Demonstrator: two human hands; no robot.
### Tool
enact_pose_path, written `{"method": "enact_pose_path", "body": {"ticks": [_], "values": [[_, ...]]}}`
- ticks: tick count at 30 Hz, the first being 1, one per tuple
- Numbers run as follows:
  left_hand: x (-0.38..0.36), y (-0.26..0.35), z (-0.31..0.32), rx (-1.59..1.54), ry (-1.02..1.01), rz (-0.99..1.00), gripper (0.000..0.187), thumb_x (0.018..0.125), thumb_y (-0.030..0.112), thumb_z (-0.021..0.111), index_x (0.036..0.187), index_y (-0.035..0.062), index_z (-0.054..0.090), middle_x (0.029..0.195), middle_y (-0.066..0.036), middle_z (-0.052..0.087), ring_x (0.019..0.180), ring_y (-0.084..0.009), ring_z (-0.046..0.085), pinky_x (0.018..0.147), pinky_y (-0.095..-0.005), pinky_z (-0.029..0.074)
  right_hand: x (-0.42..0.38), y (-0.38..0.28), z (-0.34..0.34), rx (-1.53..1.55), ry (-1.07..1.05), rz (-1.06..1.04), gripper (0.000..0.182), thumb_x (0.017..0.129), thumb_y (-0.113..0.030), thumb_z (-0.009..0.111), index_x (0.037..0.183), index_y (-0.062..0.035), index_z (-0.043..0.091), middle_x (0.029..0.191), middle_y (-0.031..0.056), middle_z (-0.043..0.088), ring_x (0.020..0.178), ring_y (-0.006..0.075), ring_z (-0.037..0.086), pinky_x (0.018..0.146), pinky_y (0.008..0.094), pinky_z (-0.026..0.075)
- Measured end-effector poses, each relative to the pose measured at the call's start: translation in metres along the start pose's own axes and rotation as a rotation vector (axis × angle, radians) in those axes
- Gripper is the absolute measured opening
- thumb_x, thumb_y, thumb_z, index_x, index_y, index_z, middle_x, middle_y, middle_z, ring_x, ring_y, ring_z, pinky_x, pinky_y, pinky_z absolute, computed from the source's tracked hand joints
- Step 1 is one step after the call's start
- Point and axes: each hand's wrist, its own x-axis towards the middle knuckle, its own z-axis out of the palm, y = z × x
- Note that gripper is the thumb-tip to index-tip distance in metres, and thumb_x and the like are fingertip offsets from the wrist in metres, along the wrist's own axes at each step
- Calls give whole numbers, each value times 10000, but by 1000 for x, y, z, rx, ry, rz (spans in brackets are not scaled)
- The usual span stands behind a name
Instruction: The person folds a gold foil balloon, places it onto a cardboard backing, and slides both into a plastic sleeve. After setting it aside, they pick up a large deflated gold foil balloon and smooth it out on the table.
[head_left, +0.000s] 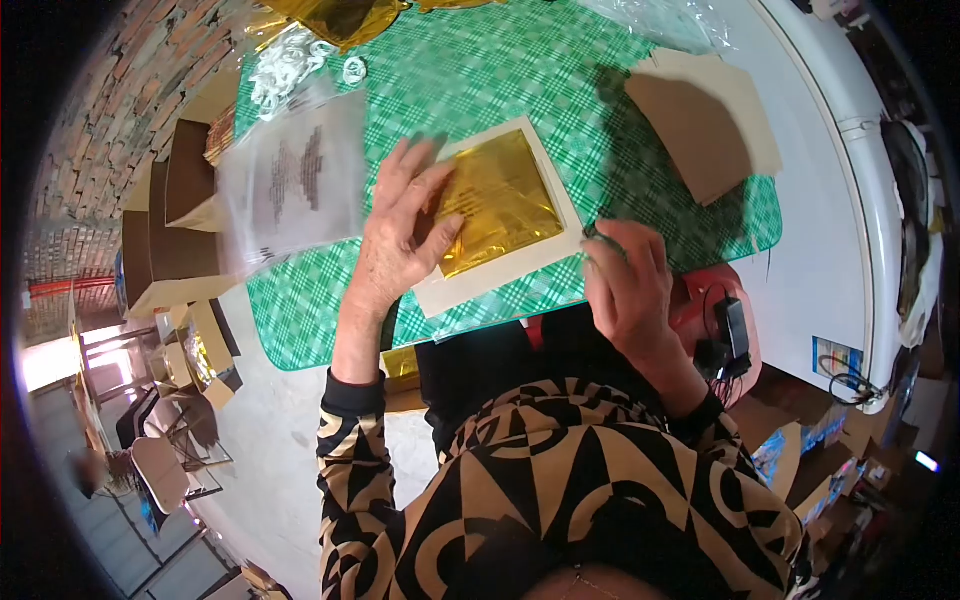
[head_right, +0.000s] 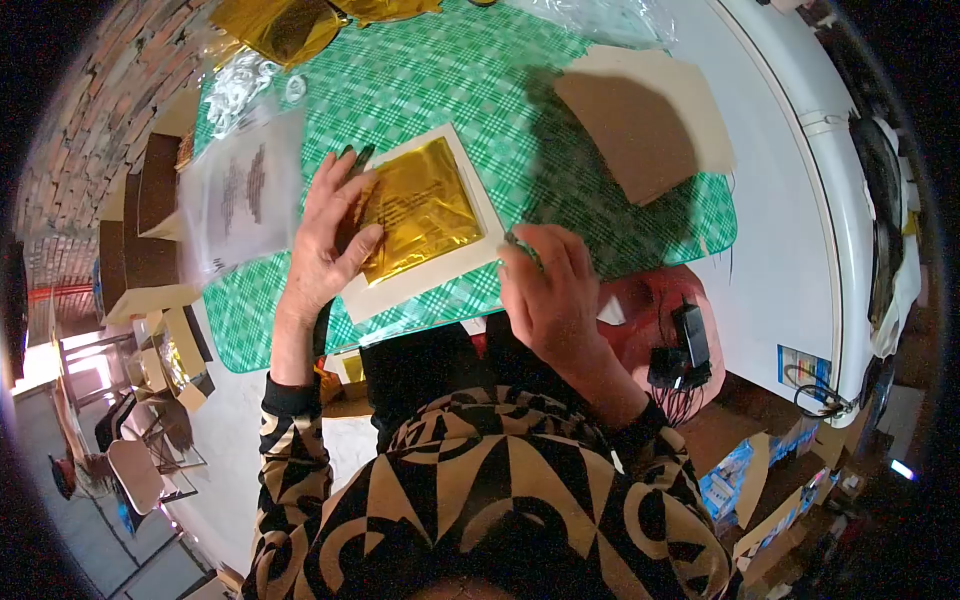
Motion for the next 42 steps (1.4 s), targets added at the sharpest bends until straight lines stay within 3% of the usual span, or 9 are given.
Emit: {"method": "enact_pose_path", "body": {"ticks": [2,8,10,11,15,21,30,36,42], "values": [[-2,0,-5,-81,51,-35,550,935,146,723,1467,75,605,1621,-199,461,1580,-414,293,1275,-529,266,13,6,2,-8,-39,8,370,848,-55,743,1206,-36,649,1240,138,610,1159,359,597,957,487,503],[-37,27,-10,9,119,-203,490,973,96,674,1452,36,587,1579,-212,500,1403,-407,550,1102,-434,513,44,18,12,-173,-99,-48,487,847,-90,745,1322,-69,638,1298,111,616,1246,341,573,998,495,468],[-50,30,-3,102,70,-159,509,960,85,681,1457,33,584,1578,-226,489,1419,-430,520,1133,-444,491,45,20,17,-213,-133,-62,509,847,-104,746,1343,-71,637,1324,101,617,1278,338,558,1012,505,452],[-53,32,0,177,62,-112,506,966,99,684,1455,18,584,1585,-240,470,1463,-433,464,1202,-491,415,44,20,20,-227,-136,-69,516,848,-111,747,1351,-70,637,1334,96,616,1287,337,553,1019,507,445],[-53,33,8,311,26,-86,488,983,119,668,1449,2,582,1579,-255,456,1519,-433,379,1269,-572,275,39,20,27,-257,-146,-75,532,854,-127,743,1374,-75,638,1369,81,608,1310,336,537,1037,511,424],[-54,34,7,320,17,-87,482,1005,131,648,1467,15,583,1605,-236,451,1527,-436,373,1264,-554,299,40,17,23,-258,-180,-93,529,865,-126,731,1386,-105,643,1442,74,569,1354,351,503,1049,525,411],[-55,37,2,242,-17,-138,474,1057,216,586,1512,85,570,1698,-171,336,1607,-424,198,1277,-546,286,43,17,24,-212,-253,-115,510,919,-107,661,1423,-65,598,1536,70,514,1415,384,453,1158,583,333],[-52,41,1,275,-32,-113,471,1038,214,605,1493,97,598,1680,-171,375,1592,-434,231,1274,-552,291,44,19,25,-201,-294,-116,543,929,-106,649,1462,-57,558,1546,82,503,1427,392,442,1182,606,303],[-52,39,4,364,-30,-60,446,1005,208,633,1435,89,654,1607,-174,484,1534,-427,347,1268,-567,283,43,15,27,-225,-293,-87,587,913,-113,679,1481,-57,543,1544,89,505,1436,392,440,1192,609,301]]}}
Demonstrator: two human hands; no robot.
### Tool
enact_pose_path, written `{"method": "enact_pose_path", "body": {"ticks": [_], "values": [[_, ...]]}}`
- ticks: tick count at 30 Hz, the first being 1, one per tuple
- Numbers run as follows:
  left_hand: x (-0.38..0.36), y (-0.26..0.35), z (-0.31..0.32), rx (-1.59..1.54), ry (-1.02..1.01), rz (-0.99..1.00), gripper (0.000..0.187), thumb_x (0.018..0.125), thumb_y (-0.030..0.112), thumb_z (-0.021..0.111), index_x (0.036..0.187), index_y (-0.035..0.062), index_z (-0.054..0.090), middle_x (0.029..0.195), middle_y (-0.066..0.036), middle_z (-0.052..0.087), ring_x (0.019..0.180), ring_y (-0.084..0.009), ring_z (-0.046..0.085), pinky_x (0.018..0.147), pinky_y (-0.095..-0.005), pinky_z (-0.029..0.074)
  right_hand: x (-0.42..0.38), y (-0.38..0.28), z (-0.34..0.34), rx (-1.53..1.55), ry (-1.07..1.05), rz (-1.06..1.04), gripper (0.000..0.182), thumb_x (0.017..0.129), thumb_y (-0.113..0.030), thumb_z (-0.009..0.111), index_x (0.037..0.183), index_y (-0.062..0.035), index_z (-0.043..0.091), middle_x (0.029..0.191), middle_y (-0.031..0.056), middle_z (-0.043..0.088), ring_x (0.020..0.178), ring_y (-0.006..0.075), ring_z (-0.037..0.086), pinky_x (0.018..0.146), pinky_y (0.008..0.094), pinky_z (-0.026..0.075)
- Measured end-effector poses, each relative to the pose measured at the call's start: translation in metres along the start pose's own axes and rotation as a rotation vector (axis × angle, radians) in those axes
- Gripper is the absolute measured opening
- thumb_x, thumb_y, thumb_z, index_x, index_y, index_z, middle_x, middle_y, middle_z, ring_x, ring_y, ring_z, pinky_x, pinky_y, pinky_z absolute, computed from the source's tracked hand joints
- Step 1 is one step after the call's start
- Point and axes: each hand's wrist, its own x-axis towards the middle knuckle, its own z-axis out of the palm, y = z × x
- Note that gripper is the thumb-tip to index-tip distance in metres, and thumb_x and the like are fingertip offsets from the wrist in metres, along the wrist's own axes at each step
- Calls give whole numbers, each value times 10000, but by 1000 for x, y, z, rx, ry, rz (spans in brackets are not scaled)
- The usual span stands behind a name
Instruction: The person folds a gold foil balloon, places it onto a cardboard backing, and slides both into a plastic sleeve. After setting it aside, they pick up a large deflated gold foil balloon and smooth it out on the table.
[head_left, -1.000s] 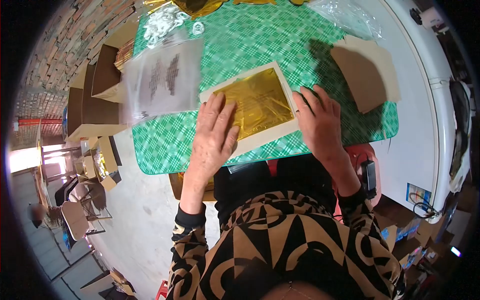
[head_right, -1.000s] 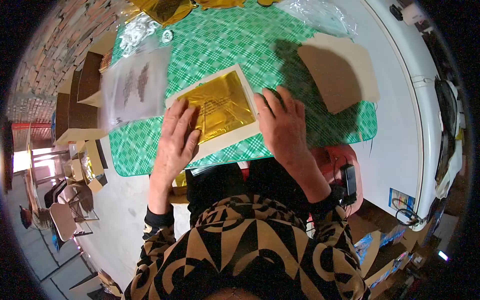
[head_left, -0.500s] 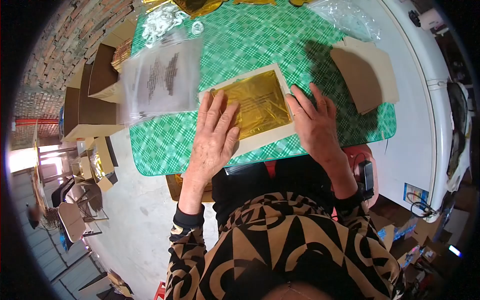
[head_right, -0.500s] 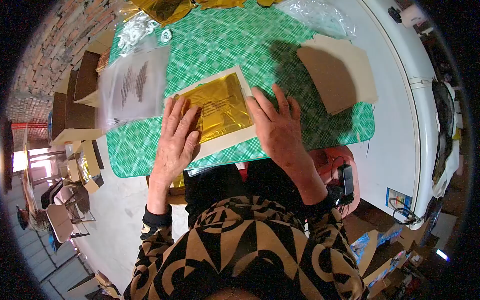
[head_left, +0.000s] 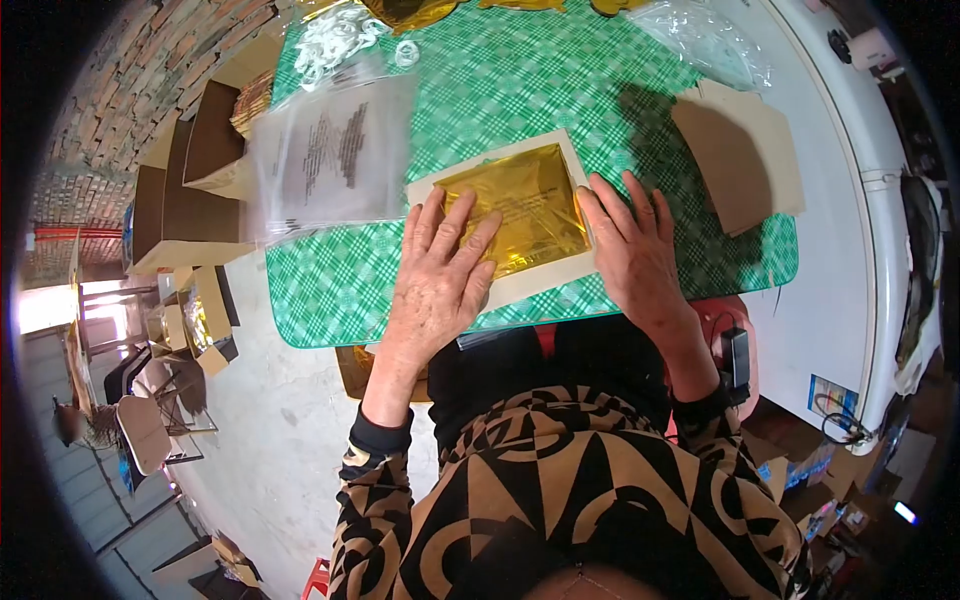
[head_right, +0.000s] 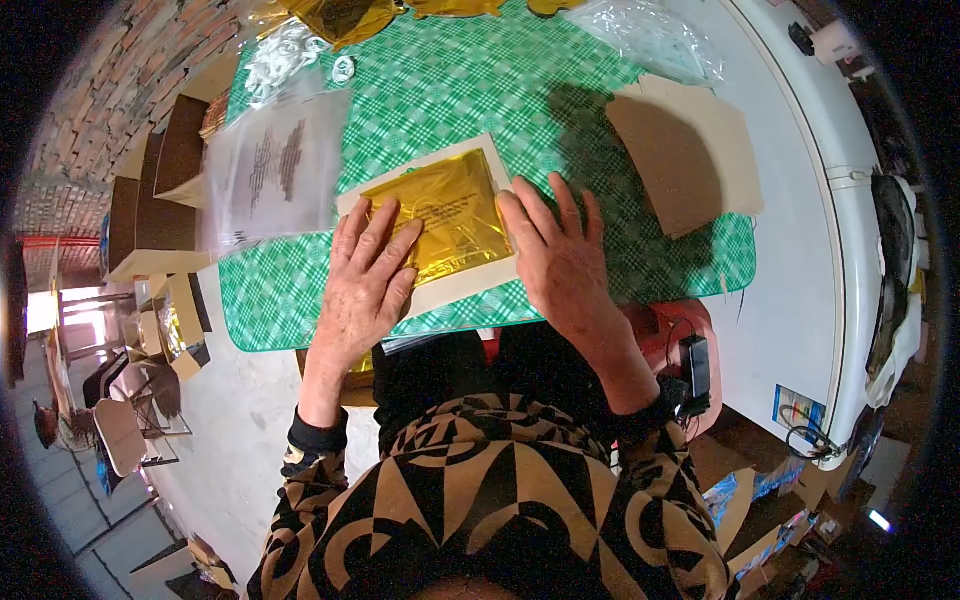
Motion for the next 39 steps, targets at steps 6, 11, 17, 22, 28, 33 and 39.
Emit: {"method": "enact_pose_path", "body": {"ticks": [6,11,17,22,28,33,39], "values": [[-1,0,1,-8,8,3,472,981,209,658,1438,93,651,1574,-172,518,1529,-418,363,1265,-569,278,-3,-2,8,3,26,52,602,904,-73,681,1488,-52,536,1532,89,520,1456,358,434,1218,590,293],[2,7,-7,72,29,12,532,963,280,694,1462,107,633,1600,-161,494,1545,-411,341,1249,-596,267,-2,-5,2,27,58,54,582,903,-84,694,1462,-32,538,1501,103,540,1431,367,460,1205,590,314],[30,37,12,-74,-12,161,615,972,494,680,1516,219,596,1650,-133,442,1565,-411,312,1266,-623,210,-9,4,13,212,227,103,477,946,-73,645,1411,-13,559,1412,157,580,1375,404,487,1173,586,349],[62,31,41,-55,-65,290,629,980,587,630,1530,287,577,1659,-81,441,1557,-398,335,1270,-655,194,-26,15,0,322,343,80,382,883,-53,663,1264,-29,648,1286,124,642,1268,369,550,1097,549,407],[97,7,47,-84,-112,384,642,971,593,648,1525,276,581,1650,-79,456,1558,-375,343,1289,-619,169,-44,3,-6,155,287,34,408,731,-65,706,1139,-64,706,1181,38,643,1138,296,578,1003,497,438],[102,6,47,-79,-116,391,639,976,615,622,1519,279,589,1641,-77,468,1562,-356,341,1298,-602,163,-51,6,-18,248,212,51,338,731,-59,715,1068,-89,711,1151,36,652,1116,289,583,975,479,438],[102,4,48,-58,-113,391,633,982,623,606,1514,281,595,1638,-76,473,1563,-350,341,1299,-601,171,-40,16,-17,190,254,-24,276,742,-36,706,1015,-74,702,1065,56,684,1060,274,610,948,462,450]]}}
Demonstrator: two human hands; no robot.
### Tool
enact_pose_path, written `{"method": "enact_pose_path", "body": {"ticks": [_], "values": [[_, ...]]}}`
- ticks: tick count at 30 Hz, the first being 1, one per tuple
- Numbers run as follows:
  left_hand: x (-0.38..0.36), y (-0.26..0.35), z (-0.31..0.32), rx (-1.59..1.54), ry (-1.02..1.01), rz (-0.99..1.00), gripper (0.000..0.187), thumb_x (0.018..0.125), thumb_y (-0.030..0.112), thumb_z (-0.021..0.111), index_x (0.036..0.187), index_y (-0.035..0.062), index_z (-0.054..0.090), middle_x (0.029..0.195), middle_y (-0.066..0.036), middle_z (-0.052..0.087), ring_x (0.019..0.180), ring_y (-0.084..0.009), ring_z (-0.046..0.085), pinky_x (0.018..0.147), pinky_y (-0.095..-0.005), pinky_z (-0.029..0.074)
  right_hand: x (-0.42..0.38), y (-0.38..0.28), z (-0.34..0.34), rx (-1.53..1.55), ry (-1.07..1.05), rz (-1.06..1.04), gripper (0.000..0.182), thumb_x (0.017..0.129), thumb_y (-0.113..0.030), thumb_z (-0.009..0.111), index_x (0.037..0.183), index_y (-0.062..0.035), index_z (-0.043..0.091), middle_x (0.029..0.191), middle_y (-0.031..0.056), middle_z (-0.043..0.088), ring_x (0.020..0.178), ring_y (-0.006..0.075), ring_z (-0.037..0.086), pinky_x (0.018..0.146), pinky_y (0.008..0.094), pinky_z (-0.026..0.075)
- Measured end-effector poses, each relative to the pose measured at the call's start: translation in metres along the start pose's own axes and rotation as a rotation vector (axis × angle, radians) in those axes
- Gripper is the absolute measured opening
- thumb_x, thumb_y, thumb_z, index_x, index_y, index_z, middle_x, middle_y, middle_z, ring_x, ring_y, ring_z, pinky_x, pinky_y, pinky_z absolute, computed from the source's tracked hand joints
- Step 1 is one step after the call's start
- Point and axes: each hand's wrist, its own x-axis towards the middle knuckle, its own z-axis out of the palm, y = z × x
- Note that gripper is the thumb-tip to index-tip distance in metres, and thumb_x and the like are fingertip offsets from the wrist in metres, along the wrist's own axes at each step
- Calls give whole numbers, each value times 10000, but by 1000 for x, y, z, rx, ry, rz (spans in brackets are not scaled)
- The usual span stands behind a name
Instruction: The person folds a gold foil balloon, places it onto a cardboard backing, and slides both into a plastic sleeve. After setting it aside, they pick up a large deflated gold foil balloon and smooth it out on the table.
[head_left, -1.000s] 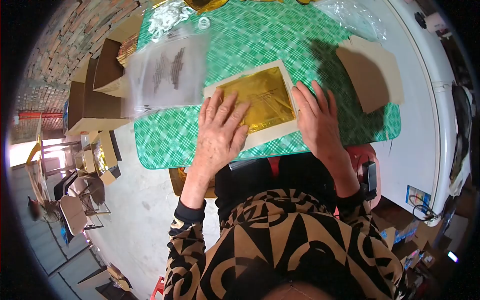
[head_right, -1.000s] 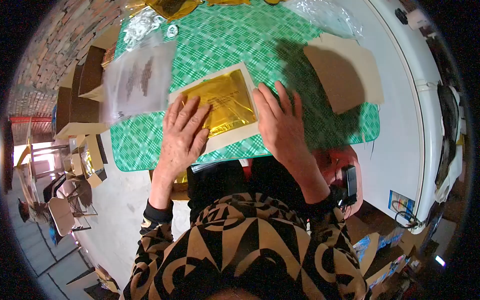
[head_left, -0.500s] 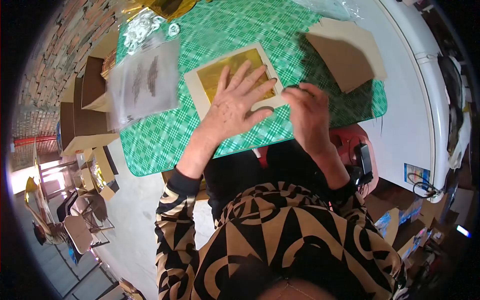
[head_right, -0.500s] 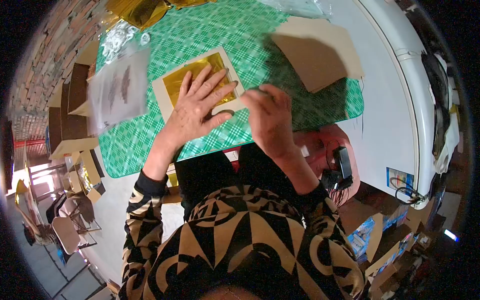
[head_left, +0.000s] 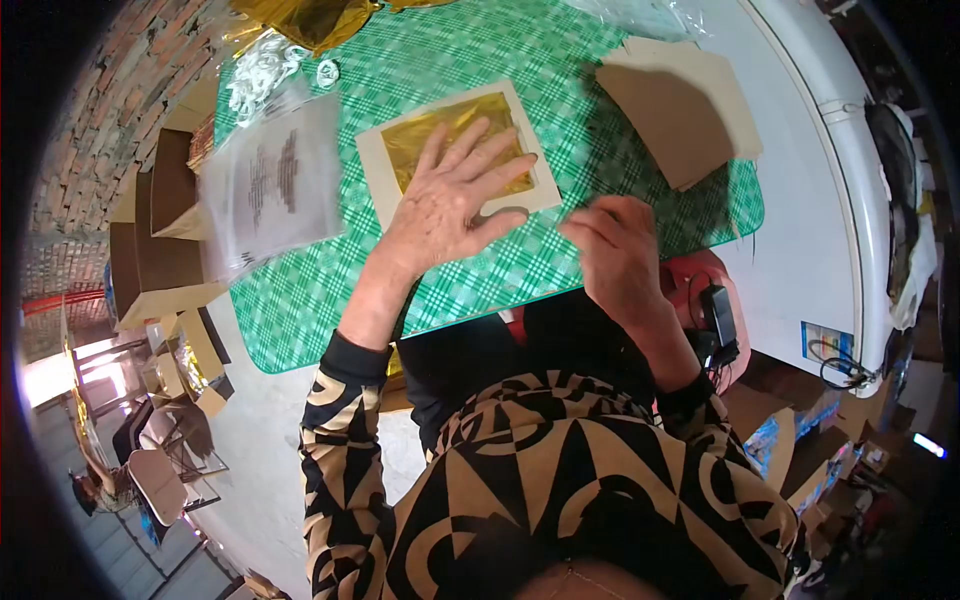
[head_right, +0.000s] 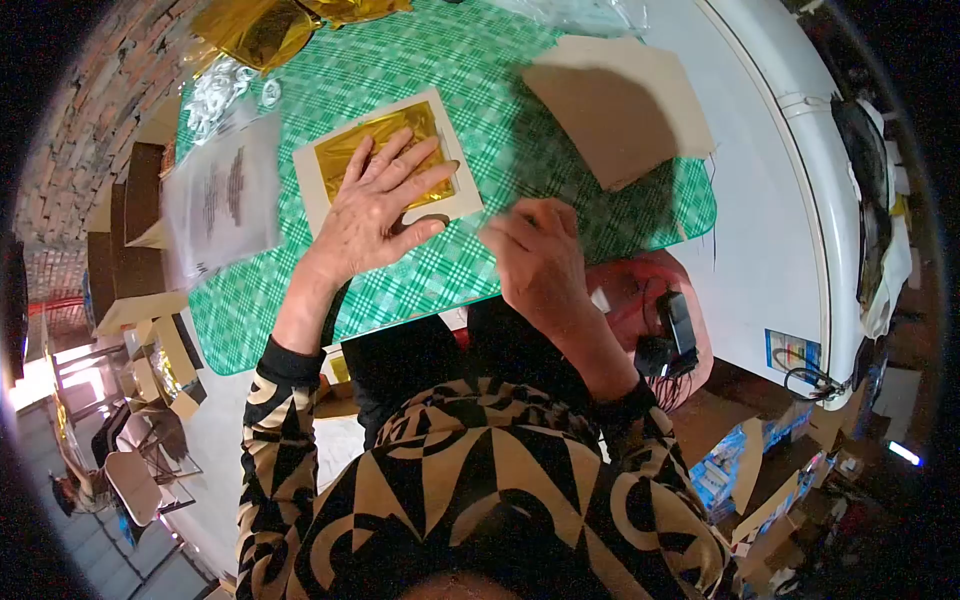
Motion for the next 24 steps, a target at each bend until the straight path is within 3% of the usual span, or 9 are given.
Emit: {"method": "enact_pose_path", "body": {"ticks": [6,9,15,18,24], "values": [[0,1,0,-16,-4,-5,621,981,607,620,1513,287,596,1641,-65,472,1564,-341,342,1300,-600,173,2,3,-16,52,-102,110,298,763,-23,709,1057,-65,698,1045,62,670,1021,287,614,908,450,481],[-1,2,-1,-30,-3,-9,620,978,603,627,1513,290,596,1642,-59,471,1566,-339,340,1302,-599,171,11,4,-5,66,-62,101,267,764,-20,711,1026,-54,673,1026,81,652,991,305,621,892,447,509],[-1,1,2,-27,2,-9,624,974,613,628,1512,298,596,1643,-56,470,1567,-336,339,1305,-598,166,23,8,-5,33,-176,16,177,767,-21,693,913,-37,593,946,125,587,953,313,626,858,426,551],[-2,0,3,-31,11,-9,631,972,625,622,1511,300,596,1642,-57,470,1567,-334,340,1305,-600,166,27,6,-4,35,-197,33,153,853,27,719,905,-43,594,904,108,579,889,309,622,783,430,551],[-2,-2,4,-27,20,2,640,968,642,614,1506,295,599,1637,-61,476,1566,-335,341,1300,-606,176,32,6,1,42,-217,35,212,762,42,685,838,-39,504,859,135,521,860,350,587,780,478,523]]}}
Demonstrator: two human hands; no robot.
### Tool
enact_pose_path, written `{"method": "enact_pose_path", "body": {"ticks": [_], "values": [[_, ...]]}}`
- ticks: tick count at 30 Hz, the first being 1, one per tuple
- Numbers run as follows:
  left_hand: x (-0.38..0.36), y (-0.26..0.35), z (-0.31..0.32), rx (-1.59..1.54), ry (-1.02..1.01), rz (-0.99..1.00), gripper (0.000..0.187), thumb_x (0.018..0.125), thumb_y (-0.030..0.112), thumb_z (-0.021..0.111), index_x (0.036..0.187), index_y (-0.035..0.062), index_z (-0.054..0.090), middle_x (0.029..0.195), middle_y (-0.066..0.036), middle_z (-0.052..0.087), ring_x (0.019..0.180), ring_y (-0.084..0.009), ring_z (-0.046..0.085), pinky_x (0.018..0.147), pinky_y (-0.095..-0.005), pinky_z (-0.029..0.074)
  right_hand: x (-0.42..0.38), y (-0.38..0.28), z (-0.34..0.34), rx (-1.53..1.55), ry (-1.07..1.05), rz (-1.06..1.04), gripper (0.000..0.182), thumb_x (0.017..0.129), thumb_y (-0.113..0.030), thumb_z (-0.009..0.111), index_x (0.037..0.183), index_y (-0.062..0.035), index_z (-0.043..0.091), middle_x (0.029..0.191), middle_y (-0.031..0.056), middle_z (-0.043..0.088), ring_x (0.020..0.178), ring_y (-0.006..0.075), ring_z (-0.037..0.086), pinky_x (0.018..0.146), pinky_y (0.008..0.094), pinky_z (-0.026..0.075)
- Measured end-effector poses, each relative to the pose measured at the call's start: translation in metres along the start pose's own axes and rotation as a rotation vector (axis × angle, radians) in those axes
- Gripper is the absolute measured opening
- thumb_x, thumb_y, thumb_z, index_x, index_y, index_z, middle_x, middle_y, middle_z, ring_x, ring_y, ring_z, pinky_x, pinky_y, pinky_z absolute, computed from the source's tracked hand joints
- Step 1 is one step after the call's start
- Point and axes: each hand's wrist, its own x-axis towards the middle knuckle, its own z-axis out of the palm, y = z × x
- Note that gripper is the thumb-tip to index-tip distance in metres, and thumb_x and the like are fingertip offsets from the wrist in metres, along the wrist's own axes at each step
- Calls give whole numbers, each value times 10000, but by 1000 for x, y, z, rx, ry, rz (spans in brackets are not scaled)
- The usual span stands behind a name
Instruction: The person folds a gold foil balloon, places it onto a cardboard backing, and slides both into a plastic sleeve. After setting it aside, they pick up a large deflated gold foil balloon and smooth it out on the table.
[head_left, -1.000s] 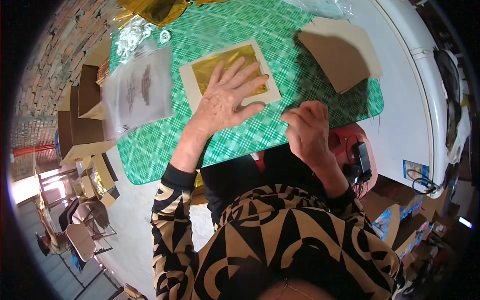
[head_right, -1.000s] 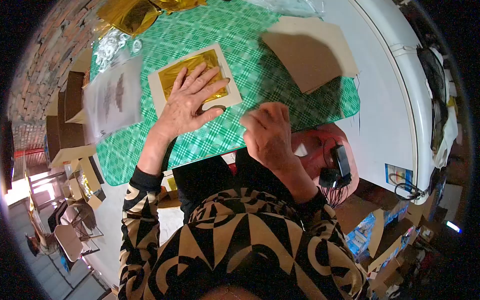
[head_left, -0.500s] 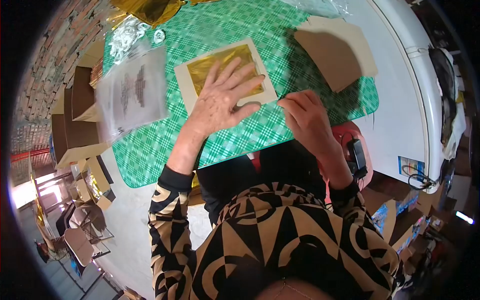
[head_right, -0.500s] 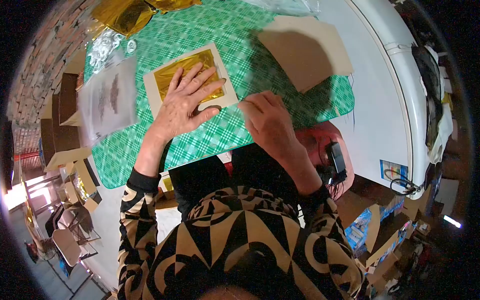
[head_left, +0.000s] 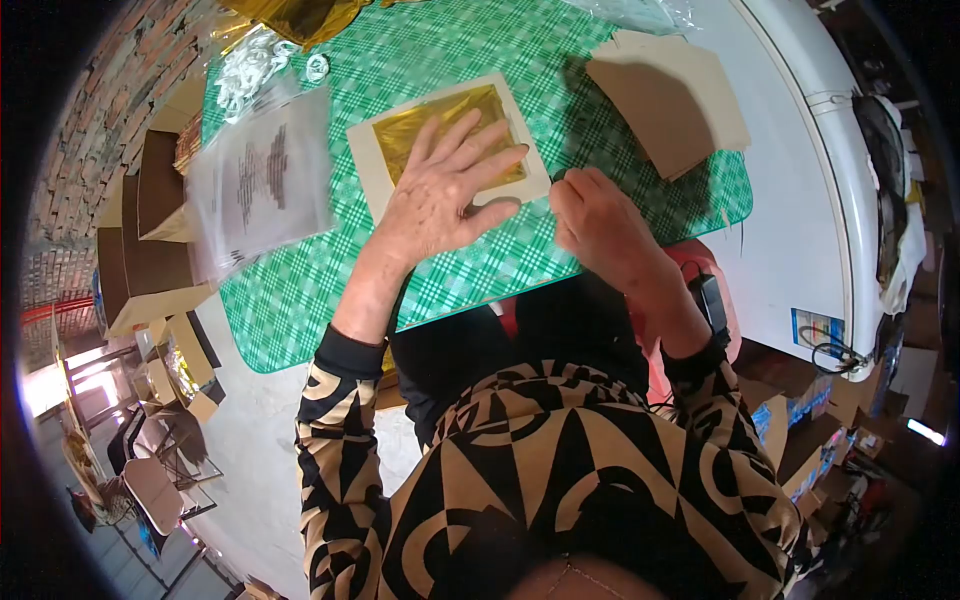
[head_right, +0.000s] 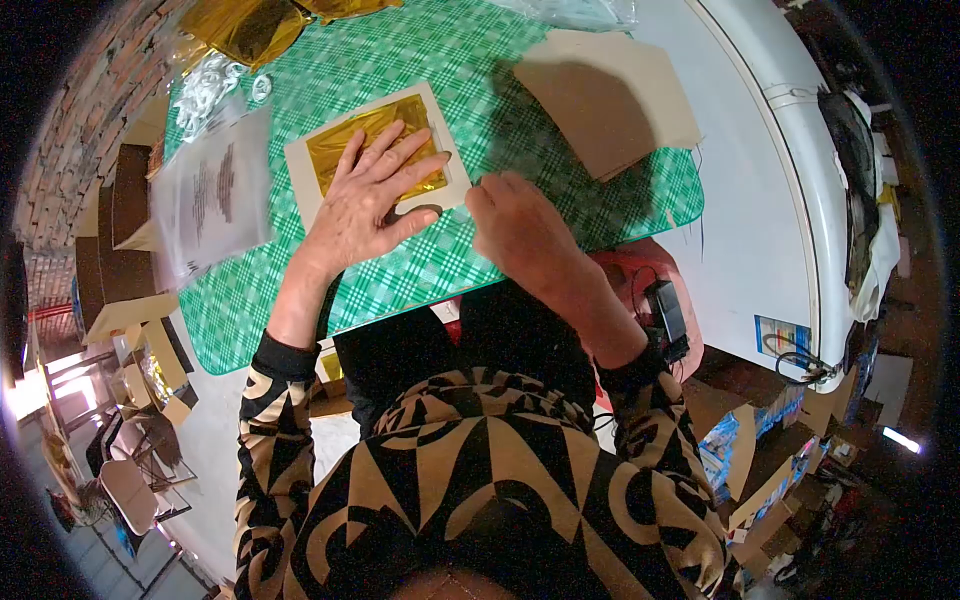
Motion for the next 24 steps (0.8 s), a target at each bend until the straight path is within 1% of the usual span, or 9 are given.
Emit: {"method": "enact_pose_path", "body": {"ticks": [3,6,9,12,15,16,21,24], "values": [[0,-1,0,-6,-1,-1,642,970,644,613,1504,288,601,1634,-67,480,1565,-340,340,1298,-606,178,-2,3,6,3,9,3,230,719,32,676,826,-43,488,853,142,520,850,369,578,758,481,505],[0,-1,1,-17,-1,-12,649,970,648,612,1505,281,600,1634,-74,480,1565,-346,338,1298,-607,174,-13,-1,4,3,-51,-13,219,698,-30,684,857,-42,533,882,161,551,887,371,609,811,465,529],[0,0,0,-18,-3,-25,655,971,650,611,1511,279,595,1638,-77,476,1566,-346,336,1299,-607,168,-22,-16,-2,42,-51,-47,220,709,-20,688,852,-54,524,875,154,542,852,372,600,771,475,521],[1,-2,0,-22,-2,-26,656,971,649,611,1514,281,594,1645,-76,468,1568,-346,333,1301,-606,163,-31,-28,-12,281,-125,36,206,762,-5,706,883,-51,547,895,148,555,858,362,609,761,474,529],[0,-1,0,-28,-7,-25,661,968,655,611,1514,283,595,1650,-72,461,1571,-347,327,1304,-605,155,-24,-19,-11,140,132,27,192,813,-4,727,924,-47,576,927,141,573,885,355,622,769,468,542],[0,-1,0,-23,-13,-23,665,965,660,611,1514,284,596,1651,-72,460,1572,-348,325,1305,-604,152,-20,-17,-13,87,142,52,175,851,-22,725,968,-36,596,964,146,595,916,349,632,797,457,554],[1,-3,1,-13,-15,-18,681,957,678,608,1517,291,592,1656,-68,453,1577,-347,316,1310,-599,142,-13,0,11,19,72,14,210,789,2,708,935,-31,561,933,141,574,907,349,622,787,469,557],[0,-3,2,-21,-15,-25,677,959,677,604,1516,292,593,1658,-68,450,1578,-346,316,1309,-599,143,-7,-1,13,5,40,19,232,745,-7,705,904,-32,538,906,136,556,902,352,618,776,473,555]]}}
